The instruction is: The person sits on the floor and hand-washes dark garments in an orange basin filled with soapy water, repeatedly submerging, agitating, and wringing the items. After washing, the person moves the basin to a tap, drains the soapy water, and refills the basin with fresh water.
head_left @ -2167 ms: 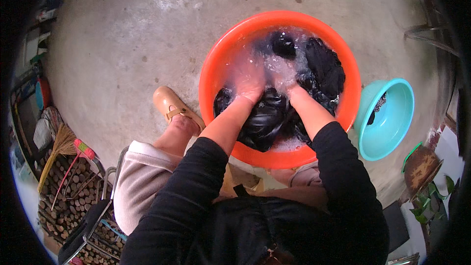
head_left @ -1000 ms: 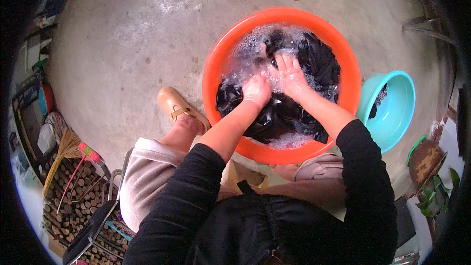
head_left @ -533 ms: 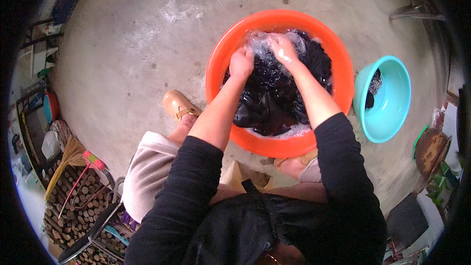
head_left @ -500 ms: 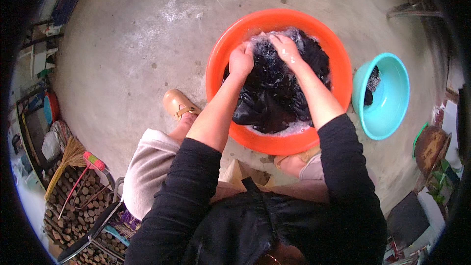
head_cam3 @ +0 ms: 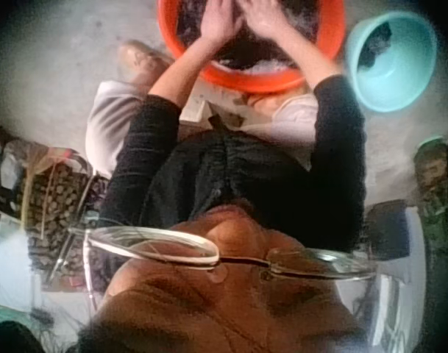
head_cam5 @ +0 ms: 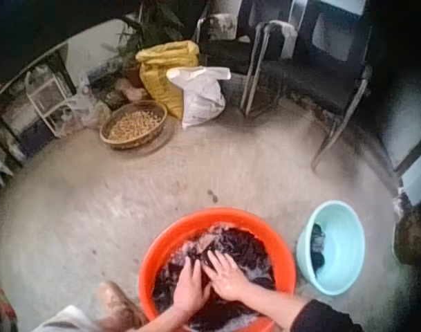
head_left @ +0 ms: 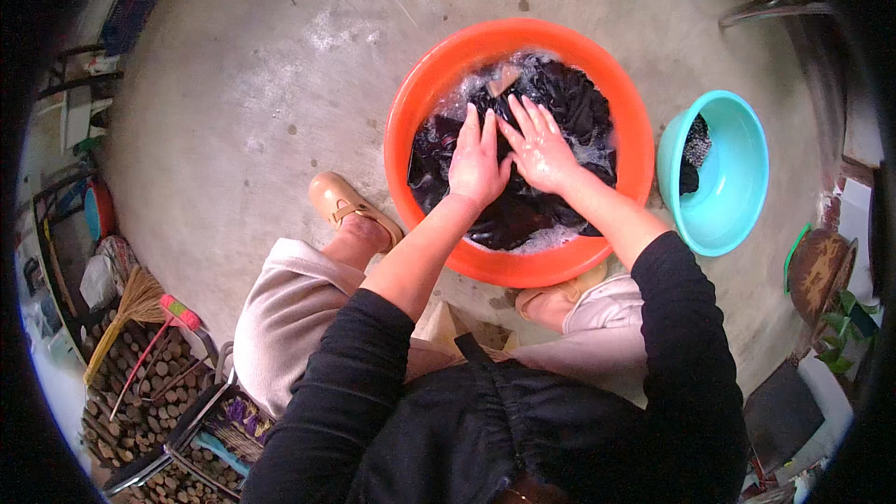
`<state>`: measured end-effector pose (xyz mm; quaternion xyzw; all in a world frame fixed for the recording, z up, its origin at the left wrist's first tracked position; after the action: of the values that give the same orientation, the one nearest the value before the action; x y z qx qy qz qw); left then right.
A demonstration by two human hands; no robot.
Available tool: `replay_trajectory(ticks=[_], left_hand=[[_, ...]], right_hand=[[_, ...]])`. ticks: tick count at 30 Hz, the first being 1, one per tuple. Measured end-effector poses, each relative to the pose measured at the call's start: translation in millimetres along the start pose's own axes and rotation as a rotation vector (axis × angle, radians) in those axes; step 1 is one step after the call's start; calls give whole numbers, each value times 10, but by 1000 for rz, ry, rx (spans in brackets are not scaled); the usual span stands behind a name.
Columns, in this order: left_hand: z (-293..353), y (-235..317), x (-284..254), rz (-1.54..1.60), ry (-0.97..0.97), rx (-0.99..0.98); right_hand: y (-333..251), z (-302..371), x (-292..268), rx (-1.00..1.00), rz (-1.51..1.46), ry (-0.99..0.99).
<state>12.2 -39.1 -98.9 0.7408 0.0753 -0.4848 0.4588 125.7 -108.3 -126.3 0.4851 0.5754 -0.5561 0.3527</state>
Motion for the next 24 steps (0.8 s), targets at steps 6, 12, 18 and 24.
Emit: replay_trajectory(ticks=[6, 12, 18, 24], left_hand=[[-1, -305, 563, -301, -184, -116], [-448, -836, 909, -222, -460, -502], [-887, -1056, 719, -64, -257, -402], [-914, -452, 51, 736, -165, -792]], right_hand=[[93, -172, 338, 5, 31, -176], [423, -741, 659, 151, -254, -231], [627, -1063, 533, 359, -424, 54], [568, -414, -179, 437, -546, 176]])
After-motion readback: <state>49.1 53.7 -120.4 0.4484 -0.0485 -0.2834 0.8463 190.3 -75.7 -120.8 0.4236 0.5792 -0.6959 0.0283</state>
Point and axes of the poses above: each hand's wrist, its own z-axis away from the middle knuckle, its own x-axis out of the palm, y = z × x, the point moved 5 cm from there along -z, towards the middle knuckle, and after that the axes turned 15 degrees about y, right-handed, at the moved point
